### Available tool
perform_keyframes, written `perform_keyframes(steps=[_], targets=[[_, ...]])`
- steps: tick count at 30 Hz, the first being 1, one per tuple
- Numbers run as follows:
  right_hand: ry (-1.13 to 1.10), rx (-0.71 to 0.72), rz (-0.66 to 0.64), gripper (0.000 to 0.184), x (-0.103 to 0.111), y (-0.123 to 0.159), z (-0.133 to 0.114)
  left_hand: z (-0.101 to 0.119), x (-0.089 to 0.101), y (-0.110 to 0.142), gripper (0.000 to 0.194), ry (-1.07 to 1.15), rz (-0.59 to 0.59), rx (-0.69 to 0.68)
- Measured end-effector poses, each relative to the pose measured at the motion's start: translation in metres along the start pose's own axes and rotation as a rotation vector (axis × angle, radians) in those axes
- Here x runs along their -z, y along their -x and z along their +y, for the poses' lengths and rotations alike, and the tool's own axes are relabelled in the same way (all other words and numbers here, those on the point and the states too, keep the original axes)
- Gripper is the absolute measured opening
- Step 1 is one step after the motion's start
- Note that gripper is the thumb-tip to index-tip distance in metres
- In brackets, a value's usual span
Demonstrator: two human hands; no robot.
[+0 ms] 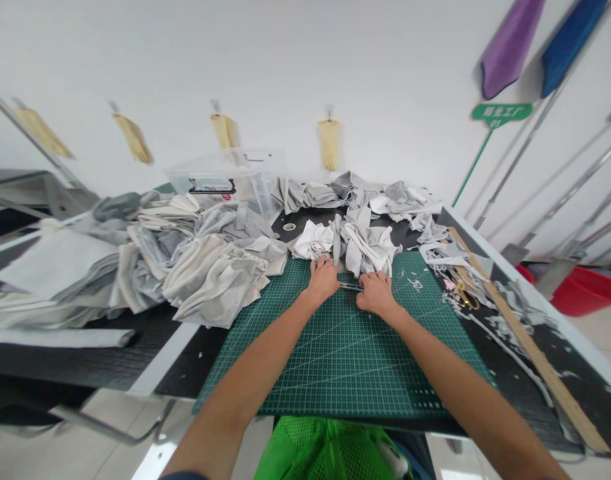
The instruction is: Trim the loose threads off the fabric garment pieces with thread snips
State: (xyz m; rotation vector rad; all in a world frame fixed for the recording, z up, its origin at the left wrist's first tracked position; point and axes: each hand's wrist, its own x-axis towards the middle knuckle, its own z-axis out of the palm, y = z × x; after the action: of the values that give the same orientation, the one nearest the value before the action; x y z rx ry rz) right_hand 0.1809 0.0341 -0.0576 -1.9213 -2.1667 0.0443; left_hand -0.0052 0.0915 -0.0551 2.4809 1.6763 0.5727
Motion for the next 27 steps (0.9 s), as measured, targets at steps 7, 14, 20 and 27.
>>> perform_keyframes(steps=[7, 14, 20, 27], targets=[[-0.041, 0.133, -0.099, 0.041, 0.011, 0.024, -0.013, 0.002, 0.013, 0.018, 0.018, 0.199, 0.088, 0.108], [-0.047, 0.180, -0.206, 0.019, 0.008, 0.029, -0.014, -0.002, 0.016, 0.039, 0.020, 0.557, 0.115, 0.269], [-0.060, 0.125, -0.194, 0.019, 0.005, 0.027, 0.003, -0.002, 0.016, 0.047, 0.042, 0.884, 0.016, 0.315], [-0.129, 0.207, -0.192, 0.029, 0.005, 0.035, 0.007, -0.005, 0.018, 0.046, 0.026, 1.056, -0.072, 0.296]])
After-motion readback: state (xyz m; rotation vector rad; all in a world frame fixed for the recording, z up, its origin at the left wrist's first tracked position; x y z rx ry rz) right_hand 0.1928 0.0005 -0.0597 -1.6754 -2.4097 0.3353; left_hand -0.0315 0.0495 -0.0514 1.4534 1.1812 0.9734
